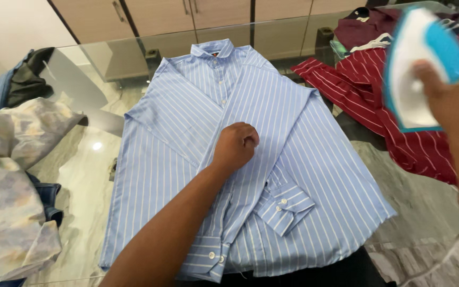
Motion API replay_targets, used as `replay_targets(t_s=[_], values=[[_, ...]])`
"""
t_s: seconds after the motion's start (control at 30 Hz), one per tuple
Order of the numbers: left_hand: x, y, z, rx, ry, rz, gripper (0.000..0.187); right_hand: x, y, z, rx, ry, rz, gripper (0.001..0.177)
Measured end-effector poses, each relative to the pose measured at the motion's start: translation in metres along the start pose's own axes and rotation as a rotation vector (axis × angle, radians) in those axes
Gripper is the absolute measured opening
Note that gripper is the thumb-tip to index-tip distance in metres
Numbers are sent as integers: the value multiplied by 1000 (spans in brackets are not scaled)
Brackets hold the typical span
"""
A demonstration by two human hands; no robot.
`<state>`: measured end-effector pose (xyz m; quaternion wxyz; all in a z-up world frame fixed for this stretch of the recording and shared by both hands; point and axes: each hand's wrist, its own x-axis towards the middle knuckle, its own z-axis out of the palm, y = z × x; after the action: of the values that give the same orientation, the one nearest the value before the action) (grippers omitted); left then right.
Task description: The person irons a light blue striped shirt laid out on a glass table. They smooth the fabric, iron the body and sleeves, fold the sleeves inward, and then fold the shirt in half before ironing the folded edges.
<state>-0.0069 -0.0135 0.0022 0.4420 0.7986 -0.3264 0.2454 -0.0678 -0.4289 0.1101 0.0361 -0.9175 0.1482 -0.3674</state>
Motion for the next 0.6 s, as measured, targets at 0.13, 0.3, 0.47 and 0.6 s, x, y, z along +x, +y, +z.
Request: replay_targets(t_s=[0.13,0.3,0.47,0.6], values=[[-1,4,-6,51,240,106,18,21,-161,19,234,-386,-339,66],[-3,12,-8,27,140,188,14,7,-276,54,101,-616,-748,70],[-5,7,0,75,-118,66,13,4,-297,80,70,-726,-644,71],[-5,14,8,173,-319,-6,28,12,-298,87,29,-746,-570,75]])
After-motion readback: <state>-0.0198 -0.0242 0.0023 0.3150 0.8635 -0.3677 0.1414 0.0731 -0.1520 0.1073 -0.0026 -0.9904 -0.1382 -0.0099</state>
